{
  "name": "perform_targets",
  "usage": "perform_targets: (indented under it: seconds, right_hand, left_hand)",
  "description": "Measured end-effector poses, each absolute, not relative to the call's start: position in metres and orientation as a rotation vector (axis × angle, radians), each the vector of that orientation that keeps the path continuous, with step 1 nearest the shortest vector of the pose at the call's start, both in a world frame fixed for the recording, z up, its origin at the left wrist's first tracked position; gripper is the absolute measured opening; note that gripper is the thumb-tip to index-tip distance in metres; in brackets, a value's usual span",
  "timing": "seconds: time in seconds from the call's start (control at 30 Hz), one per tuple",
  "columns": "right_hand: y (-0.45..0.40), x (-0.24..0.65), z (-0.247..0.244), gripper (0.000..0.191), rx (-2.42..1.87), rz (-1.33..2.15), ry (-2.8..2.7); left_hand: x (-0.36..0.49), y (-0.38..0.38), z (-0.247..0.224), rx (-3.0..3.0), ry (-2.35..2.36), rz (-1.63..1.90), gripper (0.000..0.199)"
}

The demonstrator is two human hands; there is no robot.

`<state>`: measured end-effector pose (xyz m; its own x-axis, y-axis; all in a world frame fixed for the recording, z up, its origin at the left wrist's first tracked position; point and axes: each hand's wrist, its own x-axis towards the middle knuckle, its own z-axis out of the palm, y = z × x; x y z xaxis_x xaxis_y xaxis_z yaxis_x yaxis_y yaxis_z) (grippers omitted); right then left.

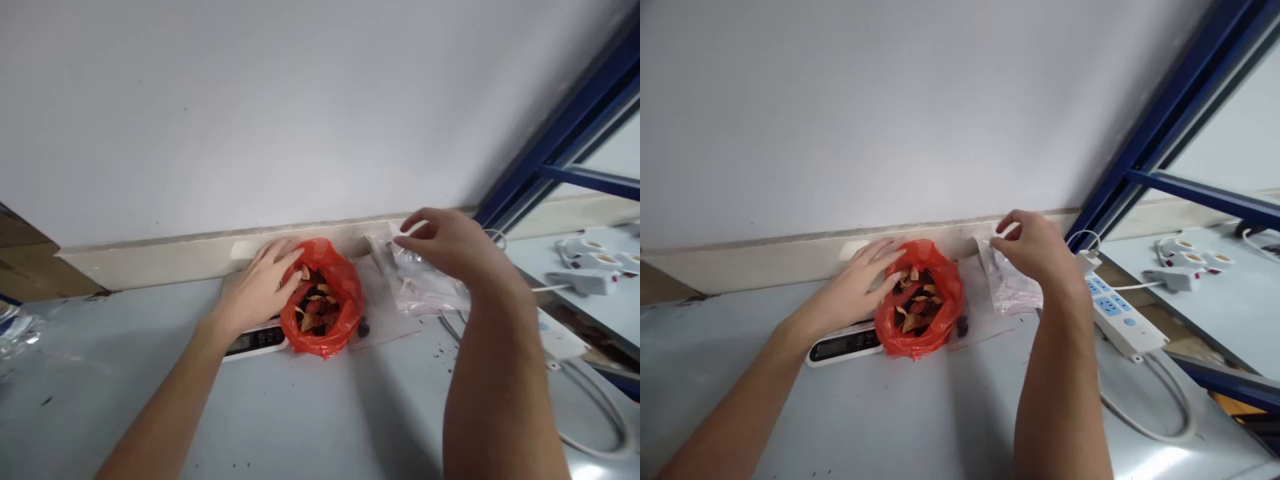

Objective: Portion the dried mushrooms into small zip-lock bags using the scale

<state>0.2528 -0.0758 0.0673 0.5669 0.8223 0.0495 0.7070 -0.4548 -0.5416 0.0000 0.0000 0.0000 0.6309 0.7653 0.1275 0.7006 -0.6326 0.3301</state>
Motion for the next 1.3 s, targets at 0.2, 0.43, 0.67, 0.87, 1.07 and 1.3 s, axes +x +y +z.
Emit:
perform_targets:
  seconds: [0.2,0.43,0.67,0.87,1.07,1.3]
  right_hand:
    - [-0.061,0.202,0.069,0.011,-2.042,0.571,-1.879]
    - [-0.032,0.157,0.032,0.024,-2.312,0.816,-2.164]
    - [-0.029,0.141,0.023,0.067,-2.321,0.825,-2.180]
    - [-0.023,0.135,0.011,0.047,-2.389,0.660,-2.155]
    - [-0.022,0.147,0.012,0.032,-2.335,0.610,-2.127]
    - [-0.019,0.169,0.015,0.035,-2.207,0.632,-2.084]
  left_hand:
    - [-0.013,-0.008,0.022,2.535,1.060,0.490,0.043]
    - [-0.025,-0.008,0.036,2.497,1.069,0.287,0.036]
    - [-0.031,-0.008,0.036,2.436,1.102,0.166,0.032]
    - [-0.033,-0.007,0.038,2.441,1.123,0.168,0.032]
    - [-0.038,-0.005,0.041,2.443,1.112,0.182,0.032]
    - [-0.039,-0.004,0.042,2.405,1.156,0.114,0.034]
